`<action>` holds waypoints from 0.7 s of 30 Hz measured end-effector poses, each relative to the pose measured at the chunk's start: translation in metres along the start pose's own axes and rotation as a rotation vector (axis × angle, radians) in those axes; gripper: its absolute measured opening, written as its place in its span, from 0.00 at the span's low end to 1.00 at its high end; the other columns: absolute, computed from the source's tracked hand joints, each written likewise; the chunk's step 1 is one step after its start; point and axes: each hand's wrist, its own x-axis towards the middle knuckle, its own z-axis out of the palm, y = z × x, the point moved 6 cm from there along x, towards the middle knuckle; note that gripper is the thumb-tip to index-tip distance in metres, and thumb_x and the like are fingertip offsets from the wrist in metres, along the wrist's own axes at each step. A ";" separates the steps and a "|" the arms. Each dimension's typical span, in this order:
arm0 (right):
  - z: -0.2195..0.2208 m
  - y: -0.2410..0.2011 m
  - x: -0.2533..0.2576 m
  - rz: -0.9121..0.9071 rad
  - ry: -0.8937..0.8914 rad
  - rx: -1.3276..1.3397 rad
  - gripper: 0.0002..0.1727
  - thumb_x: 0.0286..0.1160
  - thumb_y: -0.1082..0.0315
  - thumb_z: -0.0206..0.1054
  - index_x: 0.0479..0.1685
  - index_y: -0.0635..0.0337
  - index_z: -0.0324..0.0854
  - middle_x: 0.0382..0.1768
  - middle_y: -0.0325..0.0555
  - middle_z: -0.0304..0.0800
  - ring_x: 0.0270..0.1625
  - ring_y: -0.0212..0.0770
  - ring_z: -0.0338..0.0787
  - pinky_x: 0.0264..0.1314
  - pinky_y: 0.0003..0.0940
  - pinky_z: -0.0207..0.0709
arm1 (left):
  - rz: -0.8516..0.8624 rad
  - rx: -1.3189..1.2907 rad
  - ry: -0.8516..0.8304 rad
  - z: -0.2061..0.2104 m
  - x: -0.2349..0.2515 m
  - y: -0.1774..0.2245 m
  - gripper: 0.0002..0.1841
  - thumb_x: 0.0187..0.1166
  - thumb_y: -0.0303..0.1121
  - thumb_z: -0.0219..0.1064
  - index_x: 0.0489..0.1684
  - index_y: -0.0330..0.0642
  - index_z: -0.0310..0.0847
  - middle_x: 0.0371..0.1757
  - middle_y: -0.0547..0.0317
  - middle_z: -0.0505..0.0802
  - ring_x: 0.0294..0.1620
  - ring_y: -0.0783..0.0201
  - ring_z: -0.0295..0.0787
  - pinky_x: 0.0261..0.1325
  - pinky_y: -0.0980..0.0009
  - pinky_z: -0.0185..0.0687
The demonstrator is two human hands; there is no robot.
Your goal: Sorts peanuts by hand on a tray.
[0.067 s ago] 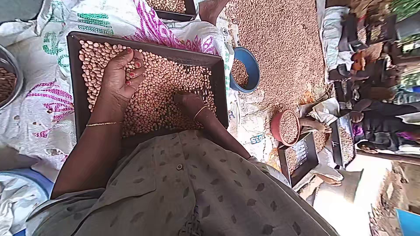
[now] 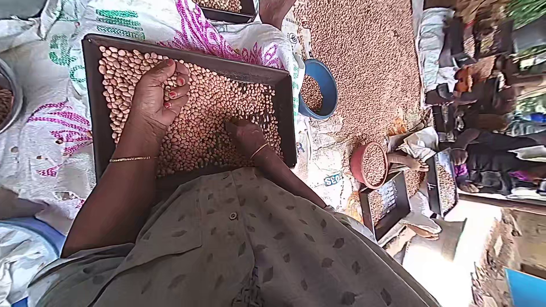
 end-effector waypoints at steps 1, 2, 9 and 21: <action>0.005 -0.001 -0.002 -0.002 0.030 -0.029 0.19 0.71 0.81 0.69 0.62 0.60 0.88 0.60 0.55 0.90 0.57 0.57 0.92 0.49 0.52 0.88 | -0.009 0.012 -0.021 0.001 0.000 -0.002 0.21 0.95 0.37 0.37 0.38 0.50 0.79 0.24 0.74 0.80 0.11 0.83 0.61 0.11 0.90 0.53; 0.011 0.000 -0.001 -0.009 0.057 -0.055 0.19 0.71 0.82 0.68 0.61 0.61 0.88 0.59 0.55 0.90 0.57 0.57 0.92 0.47 0.50 0.88 | -0.019 0.030 -0.038 0.003 0.001 -0.004 0.21 0.95 0.37 0.37 0.38 0.50 0.79 0.24 0.74 0.81 0.11 0.83 0.62 0.11 0.90 0.53; -0.022 0.046 0.031 0.069 0.213 0.282 0.09 0.73 0.70 0.66 0.42 0.67 0.88 0.38 0.55 0.93 0.39 0.52 0.93 0.43 0.52 0.85 | -0.202 0.316 -0.197 0.018 -0.001 -0.036 0.27 0.95 0.51 0.35 0.46 0.51 0.84 0.35 0.70 0.89 0.11 0.82 0.62 0.11 0.87 0.54; 0.015 0.084 -0.015 0.070 0.006 0.294 0.11 0.78 0.72 0.66 0.52 0.64 0.92 0.56 0.58 0.93 0.62 0.57 0.91 0.66 0.57 0.82 | -0.285 0.250 -0.334 0.031 -0.003 -0.053 0.17 0.93 0.35 0.44 0.34 0.53 0.79 0.21 0.76 0.76 0.09 0.85 0.56 0.10 0.91 0.51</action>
